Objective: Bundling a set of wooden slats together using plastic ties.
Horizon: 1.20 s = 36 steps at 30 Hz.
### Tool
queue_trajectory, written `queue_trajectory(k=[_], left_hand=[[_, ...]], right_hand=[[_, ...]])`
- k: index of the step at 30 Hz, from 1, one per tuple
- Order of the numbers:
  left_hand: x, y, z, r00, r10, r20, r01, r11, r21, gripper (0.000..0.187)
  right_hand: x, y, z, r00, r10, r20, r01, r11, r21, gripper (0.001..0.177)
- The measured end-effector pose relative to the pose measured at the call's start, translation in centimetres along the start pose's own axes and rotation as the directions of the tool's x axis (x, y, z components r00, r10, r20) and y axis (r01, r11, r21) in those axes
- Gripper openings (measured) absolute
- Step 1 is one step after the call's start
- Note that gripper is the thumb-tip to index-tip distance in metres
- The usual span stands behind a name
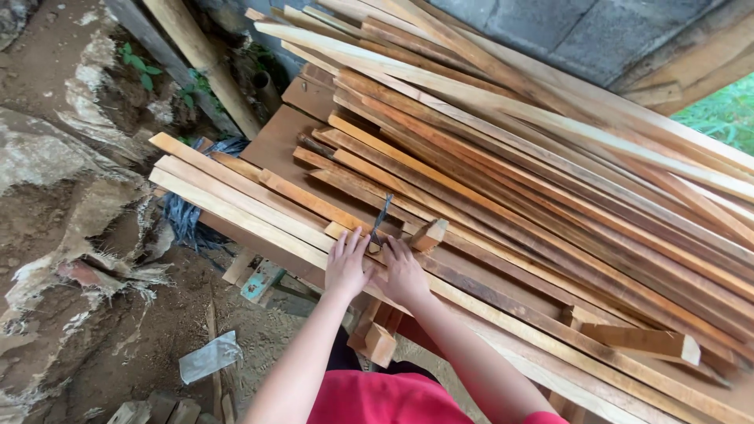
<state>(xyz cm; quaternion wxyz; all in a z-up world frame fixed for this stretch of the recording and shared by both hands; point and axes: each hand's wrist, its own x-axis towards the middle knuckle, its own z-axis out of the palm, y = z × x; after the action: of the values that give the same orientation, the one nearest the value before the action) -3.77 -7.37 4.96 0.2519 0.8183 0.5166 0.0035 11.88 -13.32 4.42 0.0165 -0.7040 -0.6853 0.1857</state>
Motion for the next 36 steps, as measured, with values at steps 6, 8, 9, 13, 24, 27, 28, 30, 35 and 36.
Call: queue_trajectory(k=[6, 8, 9, 13, 24, 27, 28, 30, 35, 36], left_hand=[[1.5, -3.8, 0.2, 0.996, 0.085, 0.005, -0.085, 0.996, -0.018, 0.059], [1.5, -6.6, -1.0, 0.999, 0.036, -0.024, -0.04, 0.972, -0.233, 0.04], [1.3, -8.2, -1.7, 0.999, -0.007, -0.038, -0.01, 0.902, -0.431, 0.029], [1.7, -16.1, -7.2, 0.969, 0.029, -0.244, -0.128, 0.906, -0.404, 0.017], [4.1, -38.5, -14.4, 0.914, 0.135, -0.382, -0.201, 0.97, -0.139, 0.026], [3.5, -39.8, -17.1, 0.937, 0.103, -0.335, -0.236, 0.891, -0.387, 0.03], [3.7, -41.0, -16.8, 0.939, 0.104, -0.328, -0.235, 0.89, -0.39, 0.03], [4.8, -42.9, -15.7, 0.869, -0.197, -0.454, -0.074, 0.855, -0.513, 0.023], [5.6, -45.7, -16.1, 0.851, -0.23, -0.473, -0.023, 0.882, -0.47, 0.012], [6.1, -46.4, -15.9, 0.845, -0.245, -0.475, -0.015, 0.878, -0.479, 0.009]], right_hand=[[5.0, 0.8, -1.7, 0.995, -0.028, 0.094, -0.011, 0.918, 0.397, 0.054], [7.2, -2.4, -4.6, 0.994, -0.029, 0.108, -0.023, 0.891, 0.453, 0.052], [8.2, -4.1, -5.7, 0.993, -0.019, 0.117, -0.044, 0.857, 0.513, 0.051], [13.7, -10.5, -6.6, 0.991, -0.025, 0.135, -0.042, 0.881, 0.471, 0.048], [24.0, -29.7, 3.5, 0.983, -0.153, -0.105, 0.184, 0.874, 0.45, 0.045], [23.7, -33.1, 3.5, 0.975, -0.116, -0.19, 0.159, 0.961, 0.227, 0.032], [22.8, -35.2, 2.9, 0.976, -0.11, -0.186, 0.152, 0.962, 0.229, 0.032], [21.3, -38.7, 1.5, 0.968, -0.05, -0.246, 0.152, 0.896, 0.417, 0.013], [26.4, -40.2, 14.9, 0.945, 0.218, 0.244, -0.326, 0.683, 0.654, 0.029], [27.9, -39.9, 18.1, 0.891, 0.33, 0.313, -0.453, 0.59, 0.668, 0.033]])
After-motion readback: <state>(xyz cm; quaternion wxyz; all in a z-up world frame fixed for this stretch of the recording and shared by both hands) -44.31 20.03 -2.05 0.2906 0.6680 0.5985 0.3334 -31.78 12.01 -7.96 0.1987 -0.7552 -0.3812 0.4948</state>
